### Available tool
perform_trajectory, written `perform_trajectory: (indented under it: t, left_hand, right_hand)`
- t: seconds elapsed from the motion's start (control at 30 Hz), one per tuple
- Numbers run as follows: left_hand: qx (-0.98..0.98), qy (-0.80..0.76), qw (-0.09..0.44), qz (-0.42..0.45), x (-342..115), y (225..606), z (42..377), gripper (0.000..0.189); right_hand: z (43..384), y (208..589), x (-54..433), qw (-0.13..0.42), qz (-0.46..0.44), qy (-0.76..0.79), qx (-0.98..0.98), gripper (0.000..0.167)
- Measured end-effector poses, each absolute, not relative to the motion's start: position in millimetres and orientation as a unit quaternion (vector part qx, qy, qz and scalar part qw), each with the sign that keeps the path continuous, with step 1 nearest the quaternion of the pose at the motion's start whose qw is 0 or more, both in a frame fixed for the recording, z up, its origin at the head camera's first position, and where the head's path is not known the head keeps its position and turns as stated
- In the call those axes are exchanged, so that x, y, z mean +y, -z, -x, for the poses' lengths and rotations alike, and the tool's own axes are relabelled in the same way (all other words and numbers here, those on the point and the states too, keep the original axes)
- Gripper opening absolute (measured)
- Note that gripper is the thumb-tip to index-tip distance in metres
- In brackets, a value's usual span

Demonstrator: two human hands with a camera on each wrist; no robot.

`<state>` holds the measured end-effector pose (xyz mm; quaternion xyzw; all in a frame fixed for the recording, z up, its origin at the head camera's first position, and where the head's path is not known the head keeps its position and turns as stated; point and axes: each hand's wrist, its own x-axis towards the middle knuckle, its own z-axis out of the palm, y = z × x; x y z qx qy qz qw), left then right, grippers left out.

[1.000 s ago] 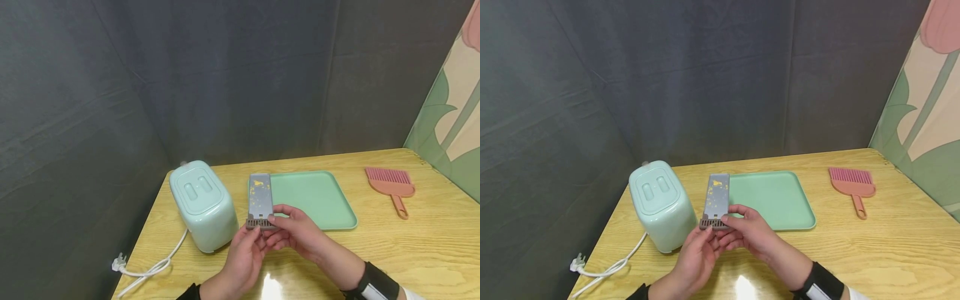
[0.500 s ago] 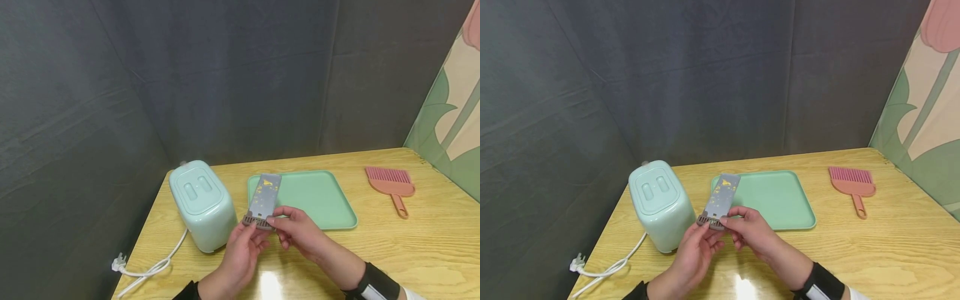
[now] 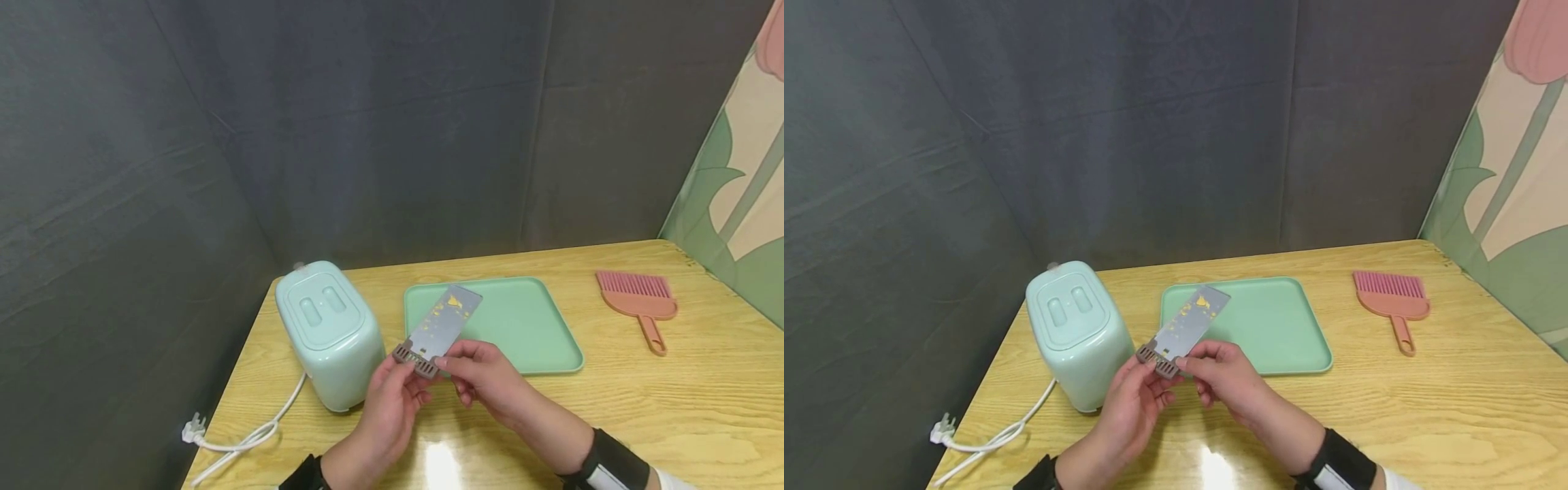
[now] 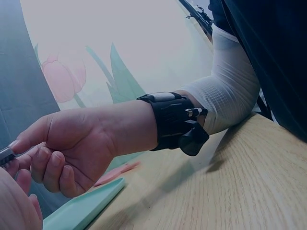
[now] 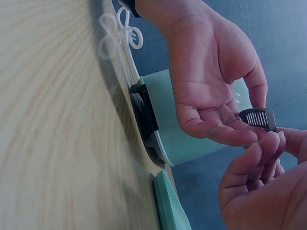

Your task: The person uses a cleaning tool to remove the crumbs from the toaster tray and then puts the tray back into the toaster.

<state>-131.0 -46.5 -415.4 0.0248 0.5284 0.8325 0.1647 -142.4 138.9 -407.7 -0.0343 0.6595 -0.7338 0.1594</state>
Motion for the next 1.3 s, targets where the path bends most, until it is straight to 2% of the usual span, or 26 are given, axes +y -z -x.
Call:
perform_trajectory:
  t: [0.4, 0.57, 0.8, 1.13, 1.3]
  left_hand:
    - [0.551, -0.818, 0.161, -0.022, -49.4, 416.8, 134.5, 0.039]
    - [0.55, -0.82, 0.158, -0.018, -48.9, 417.1, 135.1, 0.039]
    - [0.555, -0.817, 0.157, -0.015, -48.5, 418.0, 136.6, 0.038]
    - [0.558, -0.816, 0.151, -0.012, -49.1, 418.4, 138.5, 0.037]
    - [0.561, -0.814, 0.152, -0.01, -48.7, 419.4, 138.4, 0.038]
  right_hand:
    - [136.3, 410.3, 132.2, 0.167, 0.03, 0.74, 0.651, 0.013]
    - [135.6, 415.6, 129.1, 0.189, 0.027, 0.747, 0.637, 0.012]
    - [128.7, 417.4, 124.7, 0.212, 0.037, 0.753, 0.622, 0.025]
    - [126.9, 419.3, 124.0, 0.244, 0.051, 0.742, 0.622, 0.019]
    - [118.3, 415.7, 136.1, 0.253, 0.118, 0.721, 0.634, 0.013]
